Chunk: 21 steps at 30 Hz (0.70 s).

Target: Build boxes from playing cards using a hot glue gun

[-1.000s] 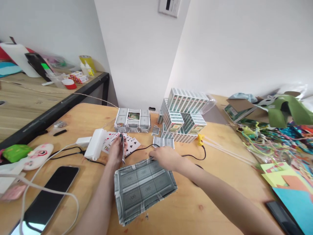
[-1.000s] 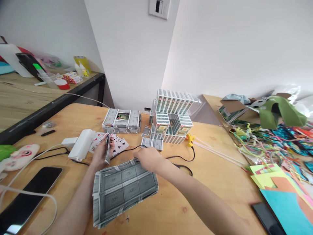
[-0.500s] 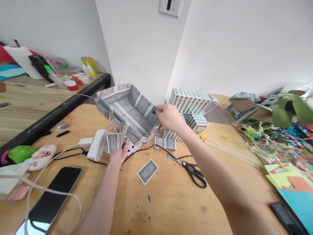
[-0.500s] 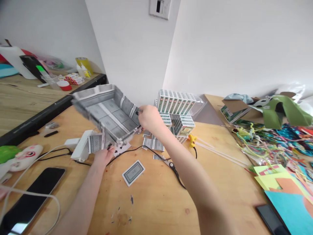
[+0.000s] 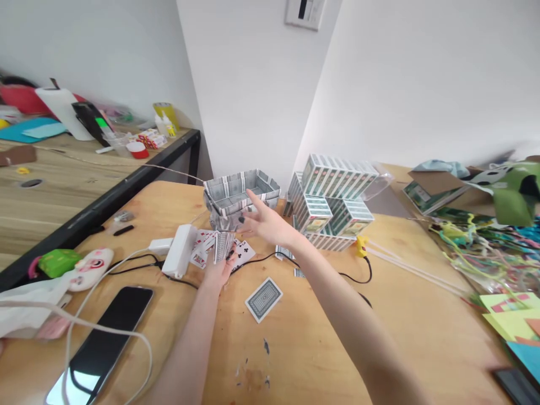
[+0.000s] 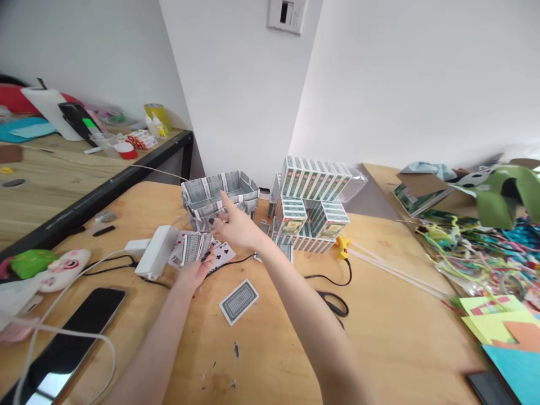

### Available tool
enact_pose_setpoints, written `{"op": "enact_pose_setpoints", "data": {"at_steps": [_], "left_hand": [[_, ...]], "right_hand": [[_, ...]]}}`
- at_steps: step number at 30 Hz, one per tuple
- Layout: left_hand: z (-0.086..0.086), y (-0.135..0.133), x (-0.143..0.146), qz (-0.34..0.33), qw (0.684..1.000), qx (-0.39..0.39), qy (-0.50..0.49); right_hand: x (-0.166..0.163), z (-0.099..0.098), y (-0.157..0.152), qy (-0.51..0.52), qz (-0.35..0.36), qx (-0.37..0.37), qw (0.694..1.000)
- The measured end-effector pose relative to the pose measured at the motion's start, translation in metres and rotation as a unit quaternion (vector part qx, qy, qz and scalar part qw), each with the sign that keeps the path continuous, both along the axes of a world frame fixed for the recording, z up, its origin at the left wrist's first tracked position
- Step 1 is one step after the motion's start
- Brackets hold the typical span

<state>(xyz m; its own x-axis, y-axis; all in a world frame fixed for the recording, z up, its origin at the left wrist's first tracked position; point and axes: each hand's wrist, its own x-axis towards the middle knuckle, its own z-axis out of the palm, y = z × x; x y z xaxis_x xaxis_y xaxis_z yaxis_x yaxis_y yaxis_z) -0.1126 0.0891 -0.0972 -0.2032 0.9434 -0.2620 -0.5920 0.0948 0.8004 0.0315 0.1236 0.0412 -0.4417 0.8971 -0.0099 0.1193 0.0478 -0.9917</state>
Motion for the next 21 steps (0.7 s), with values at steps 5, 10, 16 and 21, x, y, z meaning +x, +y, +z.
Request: {"op": "enact_pose_setpoints", "data": {"at_steps": [5, 10, 16, 21], "left_hand": [[0.006, -0.002, 0.006, -0.015, 0.996, 0.007, 0.088], [0.004, -0.004, 0.019, 0.0, 0.981, 0.012, 0.192], [0.009, -0.011, 0.027, -0.102, 0.961, 0.045, 0.255], [0.013, -0.014, 0.022, -0.23, 0.95, 0.037, 0.209]], "right_hand": [[0.025, -0.022, -0.035, 0.058, -0.076, 0.031, 0.995], [0.04, -0.063, -0.092, 0.017, -0.051, -0.057, 0.997], [0.045, -0.1, -0.119, 0.098, -0.149, -0.132, 0.975], [0.057, -0.122, -0.114, 0.056, -0.211, -0.05, 0.975]]}}
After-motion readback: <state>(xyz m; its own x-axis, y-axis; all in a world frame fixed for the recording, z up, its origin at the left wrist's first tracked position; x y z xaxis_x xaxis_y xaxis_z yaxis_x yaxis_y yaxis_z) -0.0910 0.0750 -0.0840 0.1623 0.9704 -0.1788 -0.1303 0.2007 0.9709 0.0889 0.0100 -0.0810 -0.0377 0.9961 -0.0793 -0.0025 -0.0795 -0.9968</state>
